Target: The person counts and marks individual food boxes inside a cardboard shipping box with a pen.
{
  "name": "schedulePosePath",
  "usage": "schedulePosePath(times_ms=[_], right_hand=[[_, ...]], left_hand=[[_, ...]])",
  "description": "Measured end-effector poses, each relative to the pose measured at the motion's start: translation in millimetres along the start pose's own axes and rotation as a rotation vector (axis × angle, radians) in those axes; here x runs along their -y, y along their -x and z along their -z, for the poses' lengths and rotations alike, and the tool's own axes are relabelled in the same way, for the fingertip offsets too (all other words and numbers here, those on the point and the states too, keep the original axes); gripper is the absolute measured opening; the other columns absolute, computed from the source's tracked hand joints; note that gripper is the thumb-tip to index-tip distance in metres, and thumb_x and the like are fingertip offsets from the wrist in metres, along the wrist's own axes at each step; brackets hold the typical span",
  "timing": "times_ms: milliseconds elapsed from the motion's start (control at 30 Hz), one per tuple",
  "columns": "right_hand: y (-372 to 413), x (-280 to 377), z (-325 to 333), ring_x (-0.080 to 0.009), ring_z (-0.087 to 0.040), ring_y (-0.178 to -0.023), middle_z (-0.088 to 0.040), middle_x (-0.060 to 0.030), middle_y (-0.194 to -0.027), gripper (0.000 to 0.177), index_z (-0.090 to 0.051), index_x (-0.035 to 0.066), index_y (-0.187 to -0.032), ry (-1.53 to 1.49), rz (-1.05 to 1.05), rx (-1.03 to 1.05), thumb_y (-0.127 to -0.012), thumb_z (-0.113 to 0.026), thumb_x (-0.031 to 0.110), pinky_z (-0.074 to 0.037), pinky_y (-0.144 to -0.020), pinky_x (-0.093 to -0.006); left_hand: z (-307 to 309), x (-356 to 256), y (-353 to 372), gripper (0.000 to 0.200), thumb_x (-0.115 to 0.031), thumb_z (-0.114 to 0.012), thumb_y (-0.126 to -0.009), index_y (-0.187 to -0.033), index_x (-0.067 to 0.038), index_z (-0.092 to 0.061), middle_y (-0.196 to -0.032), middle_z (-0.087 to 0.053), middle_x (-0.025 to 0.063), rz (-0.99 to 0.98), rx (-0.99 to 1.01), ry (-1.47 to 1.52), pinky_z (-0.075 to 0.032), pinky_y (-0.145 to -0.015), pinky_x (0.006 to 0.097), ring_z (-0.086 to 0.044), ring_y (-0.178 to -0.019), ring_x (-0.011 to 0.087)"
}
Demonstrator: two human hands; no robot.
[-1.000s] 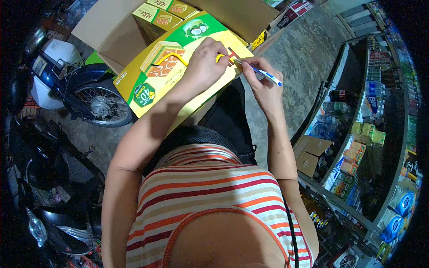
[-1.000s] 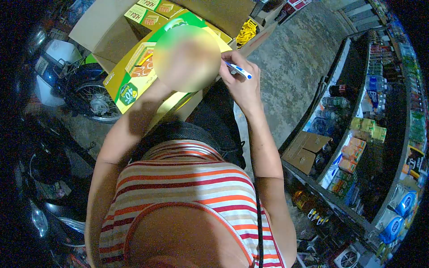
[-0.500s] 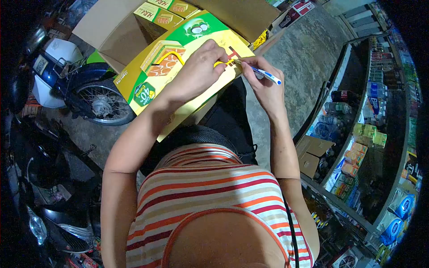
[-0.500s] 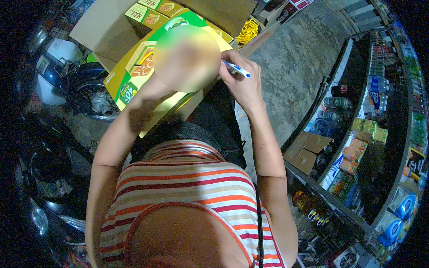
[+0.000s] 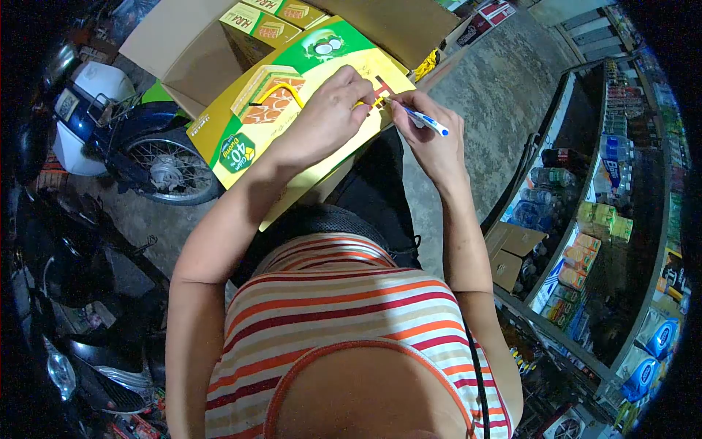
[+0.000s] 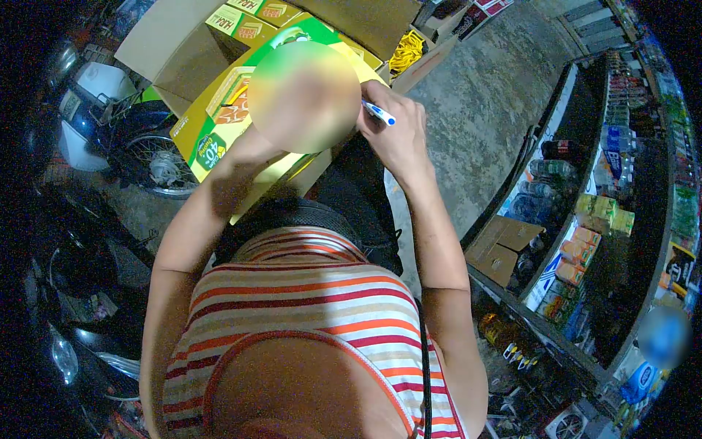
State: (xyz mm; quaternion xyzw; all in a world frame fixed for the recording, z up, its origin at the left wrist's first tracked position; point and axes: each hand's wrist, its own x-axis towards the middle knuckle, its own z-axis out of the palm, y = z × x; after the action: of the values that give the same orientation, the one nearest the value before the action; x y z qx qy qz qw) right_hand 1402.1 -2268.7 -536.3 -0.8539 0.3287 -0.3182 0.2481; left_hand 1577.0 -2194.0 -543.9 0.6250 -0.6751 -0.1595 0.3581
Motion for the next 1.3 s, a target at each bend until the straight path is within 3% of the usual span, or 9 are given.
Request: schedulePosePath(times_ms=[133,367,467,633,767,867,1000,1100,1300], right_hand=[[-13.2,6.8,4.9,-0.0356,-0.064,-0.063,-0.064,-0.0148,-0.066,0.017,-0.065,0.008,-0.084,0.149,-0.019,0.106,-0.083,-0.065,0.025,-0.051,-0.059,-0.044],[-41.1,4.5,2.4,-0.0313,-0.067,-0.064,-0.065,-0.0161,-0.063,0.039,-0.07,0.002,-0.081,0.299,-0.123,0.196,-0.087,-0.06,0.039,-0.051,-0.064,-0.0389],[-46.1,2.2,5.9,-0.0338,-0.065,-0.06,-0.064,-0.0147,-0.062,0.047,-0.067,0.0,-0.074,0.119,-0.219,0.162,-0.087,-0.058,0.044,-0.051,-0.06,-0.0408],[-29.8,-19.3,6.9,-0.0137,-0.064,-0.064,-0.065,-0.0113,-0.067,0.035,-0.066,-0.002,-0.086,-0.301,-0.241,-0.127,-0.092,-0.061,0.032,-0.049,-0.062,-0.0297],[-15.1,-13.5,-0.9,-0.0146,-0.066,-0.081,-0.068,-0.0131,-0.083,0.027,-0.063,0.001,-0.105,-0.687,-0.181,-0.093,-0.095,-0.06,0.026,-0.05,-0.073,-0.0291],[-9.4,-8.3,0.5,-0.0168,-0.067,-0.083,-0.068,-0.0121,-0.085,0.022,-0.064,0.003,-0.104,-0.387,-0.11,-0.064,-0.095,-0.059,0.023,-0.05,-0.074,-0.0303],[-7.2,-15.6,0.6,-0.0241,-0.066,-0.081,-0.067,-0.0127,-0.087,0.014,-0.065,0.004,-0.1,-0.224,-0.002,-0.009,-0.089,-0.062,0.013,-0.05,-0.074,-0.0329],[-5.3,-15.6,0.9,-0.0265,-0.065,-0.083,-0.066,-0.0132,-0.091,0.015,-0.064,0.003,-0.099,-0.196,0.038,0.002,-0.087,-0.063,0.012,-0.049,-0.075,-0.0336],[-5.0,-5.0,2.3,-0.0272,-0.065,-0.086,-0.066,-0.0139,-0.094,0.015,-0.064,0.001,-0.1,-0.157,0.051,0.008,-0.087,-0.063,0.009,-0.049,-0.077,-0.0334]], left_hand=[[9.5,0.3,-1.3,0.016,-0.006,-0.054,-0.083,-0.097,0.0,-0.056,-0.099,-0.056,0.0164,0.016,0.029,-0.028,-0.046,-0.086,0.0404,-0.057,-0.097,0.0347],[87.2,21.0,18.8,0.021,-0.008,-0.053,-0.083,-0.102,0.001,-0.059,-0.097,-0.062,0.0176,0.105,-0.012,-0.391,-0.047,-0.086,0.0418,-0.061,-0.095,0.035],[110.9,19.6,34.3,0.02,-0.01,-0.056,-0.084,-0.1,0.001,-0.061,-0.094,-0.062,0.0161,0.139,-0.033,-0.439,-0.048,-0.083,0.0392,-0.062,-0.091,0.0325],[136.7,6.5,59.0,0.019,-0.012,-0.059,-0.085,-0.095,0.003,-0.063,-0.088,-0.062,0.0139,0.242,0.136,-0.319,-0.047,-0.076,0.0335,-0.061,-0.084,0.0267],[145.7,-5.0,83.9,0.017,-0.012,-0.062,-0.084,-0.091,0.003,-0.064,-0.085,-0.062,0.0141,0.28,0.398,-0.1,-0.047,-0.074,0.0337,-0.061,-0.081,0.0271],[150.9,2.4,93.6,0.019,-0.014,-0.063,-0.084,-0.092,0.003,-0.065,-0.085,-0.063,0.015,0.28,0.427,-0.138,-0.048,-0.073,0.0332,-0.061,-0.08,0.0264],[164.6,17.5,101.1,0.02,-0.013,-0.06,-0.088,-0.096,0.004,-0.064,-0.085,-0.063,0.0119,0.391,0.291,-0.089,-0.046,-0.074,0.0291,-0.061,-0.081,0.0198],[172.3,29.9,104.9,0.018,-0.013,-0.059,-0.091,-0.096,0.004,-0.064,-0.084,-0.063,0.004,0.356,-0.067,0.018,-0.045,-0.074,0.0262,-0.058,-0.079,0.0121],[158.2,11.9,82.0,0.02,-0.017,-0.061,-0.092,-0.102,0.0,-0.066,-0.085,-0.063,-0.0003,0.45,-0.179,0.353,-0.045,-0.072,0.0217,-0.056,-0.08,0.0075]])
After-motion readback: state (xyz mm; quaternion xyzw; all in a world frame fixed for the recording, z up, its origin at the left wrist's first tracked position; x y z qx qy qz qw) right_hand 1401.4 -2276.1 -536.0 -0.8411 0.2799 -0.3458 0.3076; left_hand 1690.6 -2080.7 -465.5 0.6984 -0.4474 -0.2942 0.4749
